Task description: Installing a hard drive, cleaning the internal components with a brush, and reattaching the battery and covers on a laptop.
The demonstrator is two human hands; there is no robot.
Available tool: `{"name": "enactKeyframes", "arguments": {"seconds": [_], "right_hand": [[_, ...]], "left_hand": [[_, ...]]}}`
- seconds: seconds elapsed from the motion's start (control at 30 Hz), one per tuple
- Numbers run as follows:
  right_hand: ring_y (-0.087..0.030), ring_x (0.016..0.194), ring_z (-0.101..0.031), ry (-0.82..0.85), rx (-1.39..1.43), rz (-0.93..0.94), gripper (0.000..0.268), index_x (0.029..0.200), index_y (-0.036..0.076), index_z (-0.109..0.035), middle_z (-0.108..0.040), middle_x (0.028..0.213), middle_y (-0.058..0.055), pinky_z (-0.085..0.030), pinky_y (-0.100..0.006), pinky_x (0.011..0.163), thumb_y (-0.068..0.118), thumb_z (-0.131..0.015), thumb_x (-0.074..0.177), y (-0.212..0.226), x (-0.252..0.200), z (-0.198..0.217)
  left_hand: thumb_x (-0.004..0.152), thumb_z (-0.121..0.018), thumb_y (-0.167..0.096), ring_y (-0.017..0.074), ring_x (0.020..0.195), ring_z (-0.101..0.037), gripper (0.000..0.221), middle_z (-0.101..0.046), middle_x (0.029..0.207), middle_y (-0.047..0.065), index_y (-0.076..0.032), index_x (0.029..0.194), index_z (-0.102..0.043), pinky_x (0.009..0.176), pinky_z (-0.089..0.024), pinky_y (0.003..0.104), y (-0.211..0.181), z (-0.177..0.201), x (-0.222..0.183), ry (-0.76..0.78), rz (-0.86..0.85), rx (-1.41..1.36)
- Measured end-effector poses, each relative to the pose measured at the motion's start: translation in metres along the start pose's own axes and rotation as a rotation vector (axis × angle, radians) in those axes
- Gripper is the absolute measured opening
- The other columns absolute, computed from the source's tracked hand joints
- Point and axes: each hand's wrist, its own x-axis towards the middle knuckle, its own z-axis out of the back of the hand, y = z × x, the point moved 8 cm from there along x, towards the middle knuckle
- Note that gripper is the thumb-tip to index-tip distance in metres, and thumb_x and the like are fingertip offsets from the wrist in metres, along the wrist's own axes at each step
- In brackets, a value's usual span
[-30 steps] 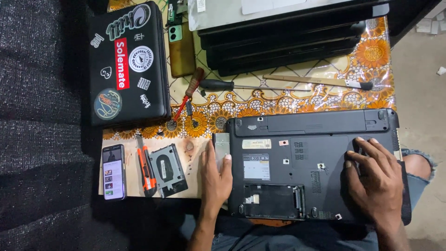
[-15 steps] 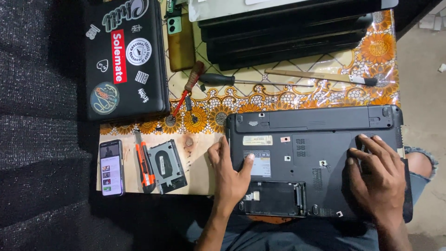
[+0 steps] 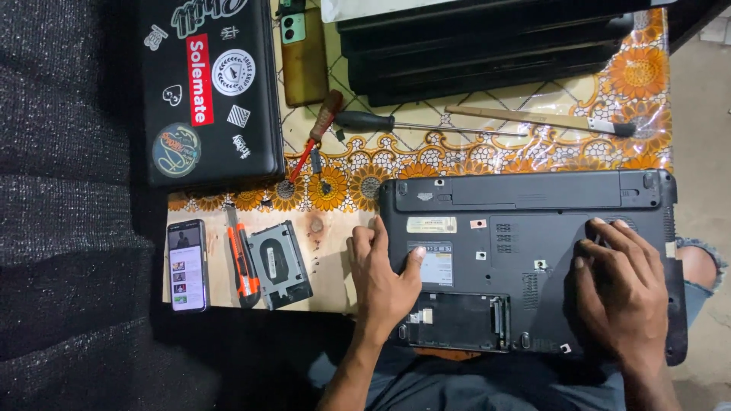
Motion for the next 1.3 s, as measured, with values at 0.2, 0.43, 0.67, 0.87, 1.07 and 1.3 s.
{"name": "enactKeyframes", "arguments": {"seconds": [0.2, 0.43, 0.67, 0.87, 1.07, 1.3], "right_hand": [[-0.041, 0.136, -0.053, -0.021, 0.037, 0.019, 0.021, 0.113, -0.006, -0.065, -0.062, 0.135, -0.022, -0.042, -0.05, 0.115, 0.004, -0.061, 0.095, -0.003, -0.004, 0.001], [-0.04, 0.136, -0.053, -0.002, 0.014, 0.002, 0.021, 0.112, -0.005, -0.066, -0.062, 0.136, -0.021, -0.041, -0.048, 0.116, 0.005, -0.062, 0.095, -0.003, -0.003, 0.0], [-0.04, 0.137, -0.054, -0.011, -0.027, -0.009, 0.022, 0.114, -0.005, -0.067, -0.063, 0.137, -0.022, -0.041, -0.048, 0.117, 0.002, -0.064, 0.094, -0.006, -0.006, -0.001], [-0.04, 0.139, -0.055, -0.001, -0.061, -0.007, 0.021, 0.114, -0.005, -0.068, -0.064, 0.139, -0.022, -0.041, -0.049, 0.118, 0.004, -0.064, 0.096, -0.009, -0.01, -0.005], [-0.041, 0.142, -0.053, 0.01, -0.056, -0.03, 0.023, 0.116, -0.005, -0.068, -0.063, 0.142, -0.022, -0.041, -0.049, 0.119, 0.006, -0.062, 0.097, -0.014, -0.013, -0.006], [-0.043, 0.141, -0.056, -0.023, -0.052, 0.009, 0.022, 0.117, -0.005, -0.069, -0.065, 0.141, -0.022, -0.043, -0.05, 0.119, 0.006, -0.063, 0.1, -0.018, -0.018, -0.009]], "left_hand": [[0.08, -0.073, -0.015, 0.019, 0.097, -0.067, 0.075, -0.04, 0.103, 0.006, -0.001, 0.145, -0.04, 0.092, -0.059, 0.024, 0.016, 0.007, -0.004, 0.123, 0.1, -0.548], [0.08, -0.073, -0.025, 0.0212, 0.098, -0.061, 0.059, -0.056, 0.104, 0.007, -0.003, 0.132, -0.057, 0.083, -0.055, 0.033, 0.02, 0.018, -0.031, -0.051, 0.153, -0.311], [0.083, -0.07, -0.018, 0.0304, 0.095, -0.061, 0.05, -0.054, 0.102, 0.011, 0.0, 0.128, -0.057, 0.075, -0.055, 0.041, 0.009, 0.017, -0.035, -0.169, -0.015, -0.176], [0.088, -0.065, -0.026, 0.0292, 0.091, -0.056, 0.05, -0.051, 0.098, 0.011, 0.0, 0.13, -0.057, 0.073, -0.052, 0.041, 0.012, 0.018, -0.039, -0.194, -0.039, -0.187], [0.085, -0.067, -0.025, 0.0223, 0.098, -0.063, 0.045, -0.062, 0.111, 0.01, -0.004, 0.124, -0.062, 0.08, -0.057, 0.031, 0.037, 0.033, -0.035, -0.117, 0.069, -0.373], [0.075, -0.064, -0.004, 0.0306, 0.117, -0.049, 0.047, -0.055, 0.121, 0.009, -0.008, 0.122, -0.064, 0.102, -0.04, 0.048, 0.093, 0.126, -0.033, -0.367, 0.05, 0.061]]}}
